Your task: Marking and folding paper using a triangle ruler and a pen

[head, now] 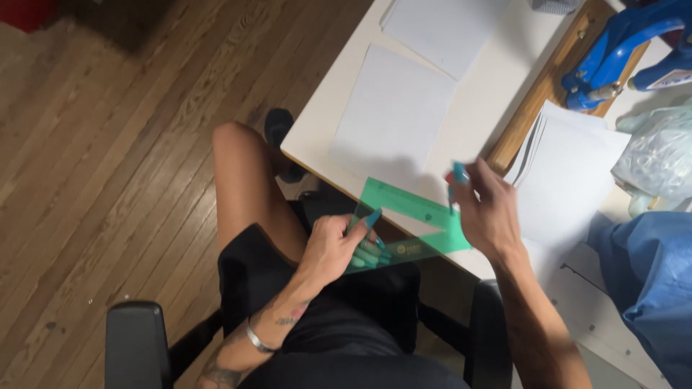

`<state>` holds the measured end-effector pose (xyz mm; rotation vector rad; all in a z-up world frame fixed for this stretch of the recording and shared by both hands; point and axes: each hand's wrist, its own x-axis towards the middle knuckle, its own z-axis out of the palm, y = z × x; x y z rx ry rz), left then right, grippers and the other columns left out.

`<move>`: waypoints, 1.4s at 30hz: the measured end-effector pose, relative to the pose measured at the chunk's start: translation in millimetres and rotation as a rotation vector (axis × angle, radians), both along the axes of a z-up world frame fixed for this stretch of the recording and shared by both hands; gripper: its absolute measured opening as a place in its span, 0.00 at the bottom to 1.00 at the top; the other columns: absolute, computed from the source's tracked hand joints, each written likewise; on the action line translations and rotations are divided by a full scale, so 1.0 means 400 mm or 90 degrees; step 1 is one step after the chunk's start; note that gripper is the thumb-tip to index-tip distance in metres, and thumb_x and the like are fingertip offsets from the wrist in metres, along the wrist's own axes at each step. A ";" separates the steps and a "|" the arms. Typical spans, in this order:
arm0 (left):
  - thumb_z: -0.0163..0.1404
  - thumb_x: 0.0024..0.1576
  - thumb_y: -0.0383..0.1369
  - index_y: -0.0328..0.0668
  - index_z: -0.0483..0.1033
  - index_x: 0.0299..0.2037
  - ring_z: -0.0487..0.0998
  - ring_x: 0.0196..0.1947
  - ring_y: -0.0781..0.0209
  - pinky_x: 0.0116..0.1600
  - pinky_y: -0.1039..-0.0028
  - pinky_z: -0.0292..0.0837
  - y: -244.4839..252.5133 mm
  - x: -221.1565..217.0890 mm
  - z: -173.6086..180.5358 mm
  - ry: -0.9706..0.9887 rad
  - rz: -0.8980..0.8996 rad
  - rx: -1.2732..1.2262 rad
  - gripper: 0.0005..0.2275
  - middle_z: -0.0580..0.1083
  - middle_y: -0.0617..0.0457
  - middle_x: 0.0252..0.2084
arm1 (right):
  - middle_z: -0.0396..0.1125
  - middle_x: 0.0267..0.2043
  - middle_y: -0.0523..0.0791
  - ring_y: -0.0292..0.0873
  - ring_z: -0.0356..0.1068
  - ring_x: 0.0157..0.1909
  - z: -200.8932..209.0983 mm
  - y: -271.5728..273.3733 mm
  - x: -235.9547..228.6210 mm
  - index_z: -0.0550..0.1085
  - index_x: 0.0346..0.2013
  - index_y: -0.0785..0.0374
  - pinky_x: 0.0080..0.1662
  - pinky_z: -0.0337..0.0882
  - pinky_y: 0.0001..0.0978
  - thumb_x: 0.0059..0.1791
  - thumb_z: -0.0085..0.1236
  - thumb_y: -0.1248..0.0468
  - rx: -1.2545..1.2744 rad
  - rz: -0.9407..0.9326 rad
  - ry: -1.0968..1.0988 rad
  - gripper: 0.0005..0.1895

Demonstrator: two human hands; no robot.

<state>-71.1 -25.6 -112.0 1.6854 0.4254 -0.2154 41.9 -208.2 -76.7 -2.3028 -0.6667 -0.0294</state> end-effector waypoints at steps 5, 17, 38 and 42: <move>0.47 0.50 0.36 0.37 0.71 0.13 0.73 0.14 0.64 0.21 0.76 0.69 0.001 0.016 0.013 0.005 0.006 -0.062 0.15 0.70 0.48 0.10 | 0.59 0.13 0.44 0.46 0.60 0.17 0.020 0.081 0.018 0.65 0.24 0.61 0.26 0.62 0.32 0.47 0.44 0.64 -0.051 0.092 0.024 0.07; 0.47 0.51 0.34 0.30 0.72 0.16 0.73 0.13 0.64 0.18 0.78 0.71 0.009 0.017 0.016 0.055 0.044 -0.184 0.14 0.72 0.42 0.13 | 0.53 0.10 0.44 0.44 0.58 0.15 0.023 0.118 0.066 0.62 0.19 0.60 0.24 0.60 0.29 0.49 0.42 0.61 -0.052 0.234 0.060 0.14; 0.48 0.50 0.33 0.30 0.74 0.18 0.72 0.12 0.63 0.18 0.76 0.72 0.009 0.011 -0.005 0.029 0.067 -0.206 0.13 0.70 0.42 0.12 | 0.50 0.07 0.43 0.43 0.56 0.12 -0.068 0.106 0.063 0.57 0.14 0.58 0.22 0.58 0.27 0.47 0.44 0.59 -0.097 0.271 -0.003 0.18; 0.48 0.50 0.32 0.27 0.74 0.19 0.72 0.12 0.62 0.17 0.77 0.72 0.013 0.009 -0.017 0.028 0.081 -0.238 0.13 0.71 0.41 0.14 | 0.47 0.06 0.39 0.37 0.52 0.10 -0.070 0.095 0.065 0.57 0.12 0.56 0.21 0.56 0.24 0.48 0.41 0.58 -0.032 0.238 0.037 0.19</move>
